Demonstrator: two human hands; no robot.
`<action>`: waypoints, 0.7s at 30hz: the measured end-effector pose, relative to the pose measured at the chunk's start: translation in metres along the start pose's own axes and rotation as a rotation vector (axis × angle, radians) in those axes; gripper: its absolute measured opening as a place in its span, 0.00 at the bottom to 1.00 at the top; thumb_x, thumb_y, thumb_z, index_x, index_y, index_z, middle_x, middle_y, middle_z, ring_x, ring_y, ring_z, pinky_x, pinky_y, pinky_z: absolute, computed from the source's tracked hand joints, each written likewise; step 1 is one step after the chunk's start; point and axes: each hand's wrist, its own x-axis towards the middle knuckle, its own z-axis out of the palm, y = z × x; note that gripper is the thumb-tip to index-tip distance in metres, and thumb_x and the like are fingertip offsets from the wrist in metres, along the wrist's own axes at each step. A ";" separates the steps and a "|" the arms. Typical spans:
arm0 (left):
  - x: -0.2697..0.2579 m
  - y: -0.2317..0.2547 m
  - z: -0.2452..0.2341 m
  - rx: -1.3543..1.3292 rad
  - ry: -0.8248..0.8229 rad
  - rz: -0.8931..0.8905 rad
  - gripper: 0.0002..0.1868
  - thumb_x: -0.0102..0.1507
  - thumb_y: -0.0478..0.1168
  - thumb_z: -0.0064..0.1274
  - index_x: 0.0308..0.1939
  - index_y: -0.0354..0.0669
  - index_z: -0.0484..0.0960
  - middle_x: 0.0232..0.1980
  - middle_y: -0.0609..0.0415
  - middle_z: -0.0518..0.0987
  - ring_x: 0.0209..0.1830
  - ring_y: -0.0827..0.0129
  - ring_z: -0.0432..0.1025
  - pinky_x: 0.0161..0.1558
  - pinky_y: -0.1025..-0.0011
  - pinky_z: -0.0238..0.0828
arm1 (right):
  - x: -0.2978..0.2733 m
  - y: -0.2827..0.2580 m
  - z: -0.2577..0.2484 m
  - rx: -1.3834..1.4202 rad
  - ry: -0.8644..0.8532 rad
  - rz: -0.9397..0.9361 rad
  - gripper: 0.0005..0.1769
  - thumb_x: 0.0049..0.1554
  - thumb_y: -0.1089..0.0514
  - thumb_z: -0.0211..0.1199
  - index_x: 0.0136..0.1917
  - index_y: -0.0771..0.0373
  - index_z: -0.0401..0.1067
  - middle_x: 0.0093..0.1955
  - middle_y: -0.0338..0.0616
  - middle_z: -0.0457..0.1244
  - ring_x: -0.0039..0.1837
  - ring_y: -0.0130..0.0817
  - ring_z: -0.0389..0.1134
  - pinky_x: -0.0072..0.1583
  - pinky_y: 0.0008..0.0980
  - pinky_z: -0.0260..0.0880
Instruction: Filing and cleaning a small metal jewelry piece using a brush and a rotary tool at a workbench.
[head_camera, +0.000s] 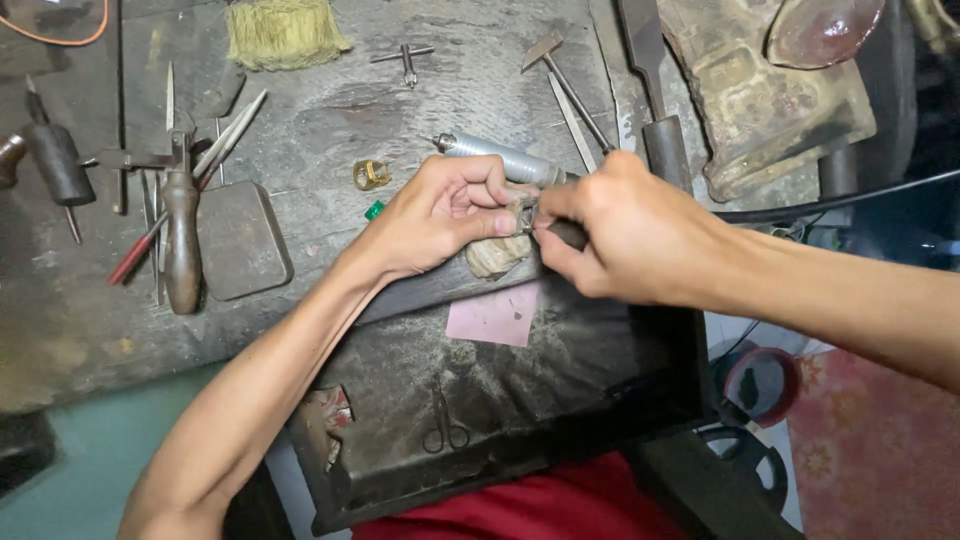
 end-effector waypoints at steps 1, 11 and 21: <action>0.001 0.001 0.000 -0.001 -0.002 0.002 0.12 0.65 0.35 0.61 0.33 0.45 0.71 0.40 0.58 0.80 0.46 0.79 0.75 0.48 0.77 0.72 | 0.001 -0.004 -0.002 -0.002 0.000 0.002 0.14 0.58 0.58 0.60 0.32 0.61 0.71 0.17 0.44 0.57 0.19 0.44 0.57 0.29 0.40 0.59; -0.001 0.003 -0.001 0.028 -0.019 0.027 0.11 0.65 0.38 0.59 0.35 0.45 0.71 0.46 0.47 0.82 0.57 0.70 0.74 0.51 0.74 0.74 | -0.006 -0.004 0.005 -0.458 0.027 -0.264 0.07 0.60 0.62 0.55 0.40 0.63 0.70 0.24 0.43 0.61 0.21 0.39 0.63 0.24 0.39 0.61; 0.000 0.009 0.001 0.077 -0.031 0.047 0.11 0.66 0.36 0.57 0.34 0.45 0.69 0.52 0.38 0.84 0.70 0.56 0.74 0.56 0.70 0.78 | -0.005 -0.004 0.003 -0.339 -0.177 -0.132 0.14 0.59 0.69 0.54 0.32 0.59 0.67 0.24 0.30 0.58 0.23 0.37 0.62 0.31 0.44 0.73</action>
